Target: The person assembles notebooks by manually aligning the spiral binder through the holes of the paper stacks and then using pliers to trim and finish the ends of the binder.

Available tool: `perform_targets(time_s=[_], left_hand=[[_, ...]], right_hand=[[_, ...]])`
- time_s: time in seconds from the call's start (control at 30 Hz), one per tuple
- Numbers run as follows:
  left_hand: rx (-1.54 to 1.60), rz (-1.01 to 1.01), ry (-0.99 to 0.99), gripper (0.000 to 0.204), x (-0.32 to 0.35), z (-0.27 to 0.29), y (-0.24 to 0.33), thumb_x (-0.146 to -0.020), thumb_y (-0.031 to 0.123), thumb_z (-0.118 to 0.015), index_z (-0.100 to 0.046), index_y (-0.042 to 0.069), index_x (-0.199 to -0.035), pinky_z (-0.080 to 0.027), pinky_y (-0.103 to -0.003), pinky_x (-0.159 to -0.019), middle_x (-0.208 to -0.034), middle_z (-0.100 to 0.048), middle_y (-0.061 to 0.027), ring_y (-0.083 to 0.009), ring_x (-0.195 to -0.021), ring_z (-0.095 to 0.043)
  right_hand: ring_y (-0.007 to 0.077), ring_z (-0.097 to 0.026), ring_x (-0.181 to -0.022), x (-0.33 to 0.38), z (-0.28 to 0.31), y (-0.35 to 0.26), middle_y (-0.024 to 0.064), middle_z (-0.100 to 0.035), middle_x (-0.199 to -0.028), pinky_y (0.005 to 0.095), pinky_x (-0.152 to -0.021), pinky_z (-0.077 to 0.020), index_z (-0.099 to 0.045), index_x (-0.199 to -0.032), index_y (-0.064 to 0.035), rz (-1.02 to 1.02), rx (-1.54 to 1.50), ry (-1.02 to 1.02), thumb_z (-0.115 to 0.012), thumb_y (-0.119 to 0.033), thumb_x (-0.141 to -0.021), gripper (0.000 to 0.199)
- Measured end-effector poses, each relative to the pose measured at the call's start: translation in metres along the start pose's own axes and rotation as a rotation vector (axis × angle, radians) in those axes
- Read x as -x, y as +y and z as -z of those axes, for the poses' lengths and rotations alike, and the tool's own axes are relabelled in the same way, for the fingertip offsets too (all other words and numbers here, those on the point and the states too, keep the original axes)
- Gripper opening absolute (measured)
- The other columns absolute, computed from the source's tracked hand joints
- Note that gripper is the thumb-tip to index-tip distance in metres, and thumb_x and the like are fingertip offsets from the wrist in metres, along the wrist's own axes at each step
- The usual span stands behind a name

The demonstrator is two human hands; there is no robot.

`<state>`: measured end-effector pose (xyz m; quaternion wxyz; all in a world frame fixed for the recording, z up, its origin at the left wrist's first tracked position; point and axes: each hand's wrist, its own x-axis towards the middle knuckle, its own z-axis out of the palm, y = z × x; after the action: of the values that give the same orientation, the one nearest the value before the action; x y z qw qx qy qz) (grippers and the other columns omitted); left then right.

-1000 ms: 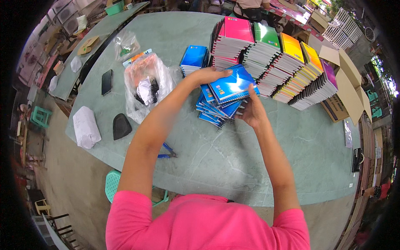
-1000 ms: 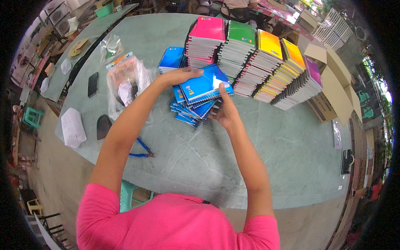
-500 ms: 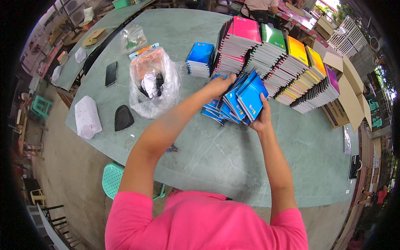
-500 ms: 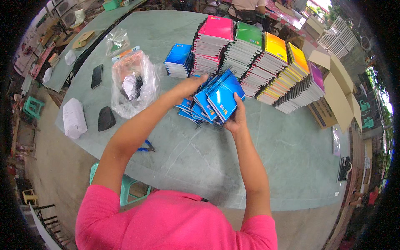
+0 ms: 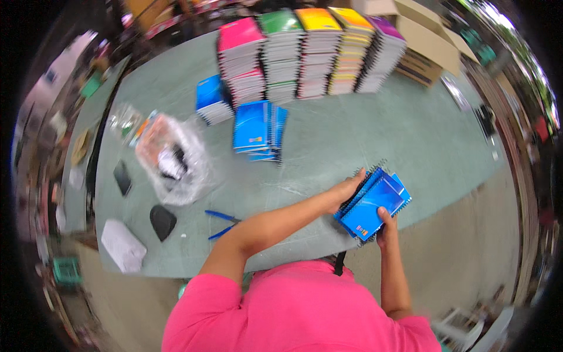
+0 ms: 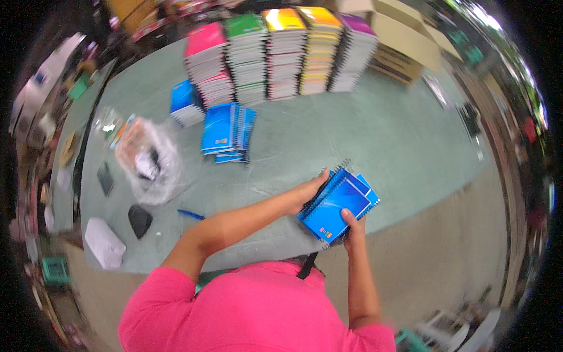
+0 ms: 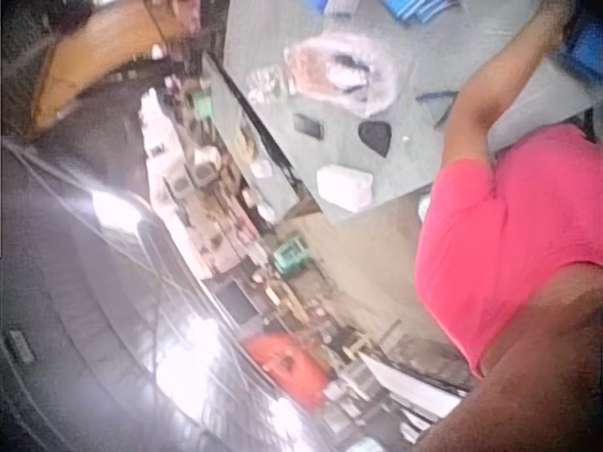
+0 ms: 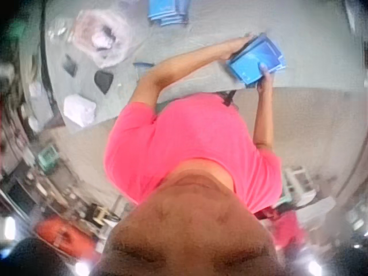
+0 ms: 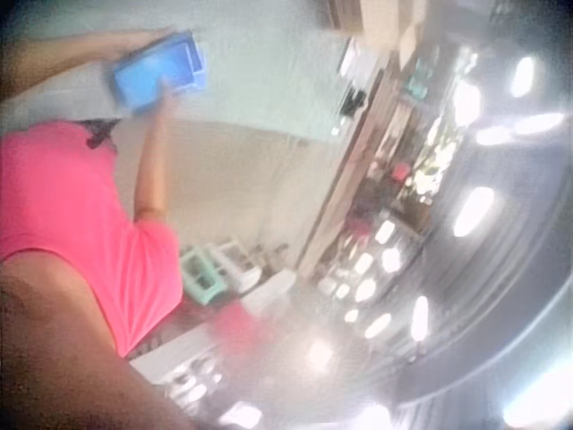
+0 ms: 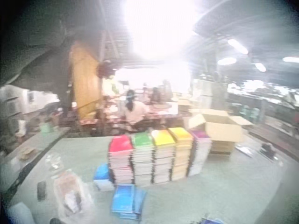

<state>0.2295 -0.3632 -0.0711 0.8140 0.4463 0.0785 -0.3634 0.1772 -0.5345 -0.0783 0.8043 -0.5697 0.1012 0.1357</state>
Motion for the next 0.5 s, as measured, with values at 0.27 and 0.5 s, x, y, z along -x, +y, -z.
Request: perform_targets(time_s=[0.27, 0.5], left_hand=[[-0.16, -0.182, -0.201, 0.066, 0.01, -0.032, -0.014, -0.085, 0.061, -0.03, -0.044, 0.006, -0.118, -0.04, -0.032, -0.091, -0.111, -0.053, -0.0094, -0.0185, -0.101, -0.052], [-0.049, -0.111, -0.251, 0.057, 0.013, -0.013, -0.036, -0.086, 0.058, -0.036, -0.047, 0.007, -0.108, -0.043, -0.03, -0.084, -0.099, -0.054, -0.0056, -0.0149, -0.092, -0.052]], right_hand=[[0.0233, -0.042, -0.114, 0.083, -0.018, 0.022, 0.0141, -0.037, -0.127, 0.0358, -0.097, -0.0342, -0.006, -0.138, -0.0053, 0.623, 0.107, 0.332, -0.084, -0.029, -0.052, 0.119], [0.0249, -0.04, -0.114, 0.075, -0.035, 0.089, 0.0149, -0.037, -0.122, 0.0362, -0.097, -0.0323, -0.014, -0.132, -0.0009, 0.654, 0.238, 0.494, -0.086, -0.025, -0.05, 0.111]])
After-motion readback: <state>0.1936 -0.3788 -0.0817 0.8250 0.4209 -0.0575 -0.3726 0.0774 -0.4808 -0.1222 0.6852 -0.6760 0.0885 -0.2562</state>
